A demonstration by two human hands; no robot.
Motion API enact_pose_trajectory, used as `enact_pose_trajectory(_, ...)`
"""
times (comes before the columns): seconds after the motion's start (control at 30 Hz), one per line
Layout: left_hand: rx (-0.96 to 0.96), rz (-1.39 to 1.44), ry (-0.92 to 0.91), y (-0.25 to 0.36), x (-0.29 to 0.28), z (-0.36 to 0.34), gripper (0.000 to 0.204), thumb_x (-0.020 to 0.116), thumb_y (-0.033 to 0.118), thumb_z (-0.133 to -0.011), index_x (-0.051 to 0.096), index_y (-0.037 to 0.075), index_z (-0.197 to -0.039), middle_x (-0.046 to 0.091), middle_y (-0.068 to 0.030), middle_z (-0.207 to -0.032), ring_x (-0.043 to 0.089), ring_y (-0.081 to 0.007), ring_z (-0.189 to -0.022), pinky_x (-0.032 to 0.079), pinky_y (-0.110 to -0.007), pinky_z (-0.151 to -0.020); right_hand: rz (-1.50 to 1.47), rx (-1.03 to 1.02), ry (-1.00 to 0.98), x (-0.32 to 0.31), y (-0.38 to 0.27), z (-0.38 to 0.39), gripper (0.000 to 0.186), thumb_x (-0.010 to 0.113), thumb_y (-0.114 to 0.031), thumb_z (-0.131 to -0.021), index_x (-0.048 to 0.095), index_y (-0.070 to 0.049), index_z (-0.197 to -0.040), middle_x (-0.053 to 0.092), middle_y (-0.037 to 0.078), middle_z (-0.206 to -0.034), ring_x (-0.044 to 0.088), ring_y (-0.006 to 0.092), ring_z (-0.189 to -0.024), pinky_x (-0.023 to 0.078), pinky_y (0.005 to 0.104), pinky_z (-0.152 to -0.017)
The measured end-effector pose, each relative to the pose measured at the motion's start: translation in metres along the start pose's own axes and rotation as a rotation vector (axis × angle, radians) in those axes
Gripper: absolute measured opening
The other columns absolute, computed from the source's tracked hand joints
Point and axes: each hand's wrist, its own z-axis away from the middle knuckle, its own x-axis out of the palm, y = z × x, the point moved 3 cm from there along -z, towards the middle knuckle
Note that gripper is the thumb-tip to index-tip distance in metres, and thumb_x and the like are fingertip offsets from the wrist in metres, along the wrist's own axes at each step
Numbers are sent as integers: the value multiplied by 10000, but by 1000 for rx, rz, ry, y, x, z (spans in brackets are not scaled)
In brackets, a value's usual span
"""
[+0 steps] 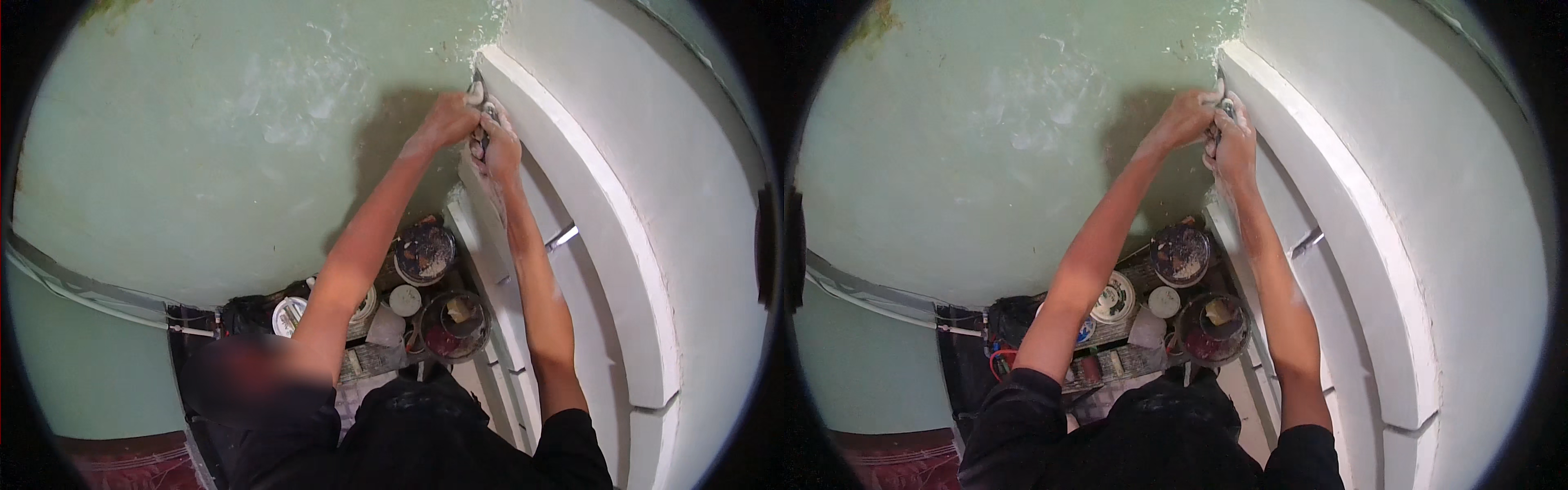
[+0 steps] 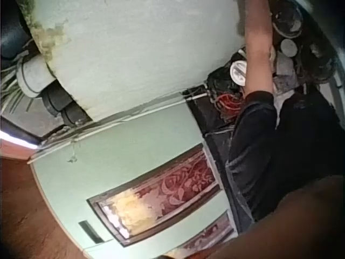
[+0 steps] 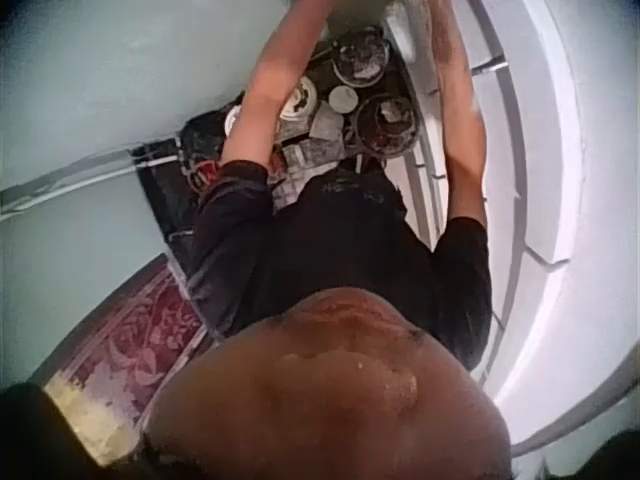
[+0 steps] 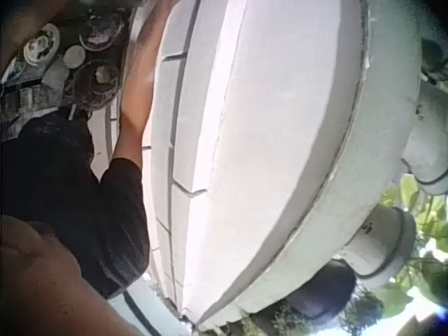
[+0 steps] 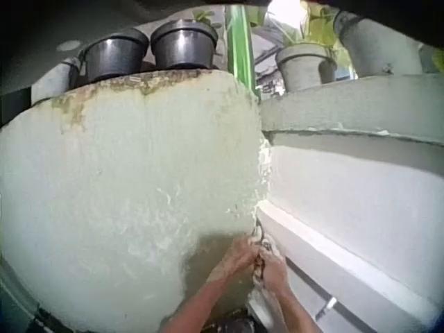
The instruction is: Plastering and smoothing a textured wall using a putty knife and joint compound.
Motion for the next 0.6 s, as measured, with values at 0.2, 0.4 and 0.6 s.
enact_pose_trajectory(0.2, 31, -195, 253, -39, -7, 21, 265, 576, 317, -772, 688, 79, -800, 684, -159, -852, 644, -350, -791, 497, -440, -679, 469, -23, -36, -29, -7, 33, 600, 516, -238, -924, 323, -111, -1478, 555, 29, -840, 472, 92, -548, 359, 239, -431)
enact_pose_trajectory(0.4, -660, 1064, 423, -44, -7, 93, 322, 454, 256, -897, 607, 31, -1069, 586, -46, -902, 555, -184, -756, 477, -327, -706, 718, -274, 116, -92, -10, 169, 743, 620, -367, -866, 328, -86, -1489, 598, 109, -1068, 514, 107, -605, 431, 239, -508)
enact_pose_trajectory(0.6, -250, 933, 603, -21, 3, 52, 398, 673, 46, -747, 575, 36, -1132, 610, -87, -1000, 627, -196, -851, 511, -350, -759, 483, -45, 215, -120, 27, 261, 668, 551, -105, -842, 356, -94, -1482, 469, -31, -784, 399, 33, -534, 323, 195, -456)
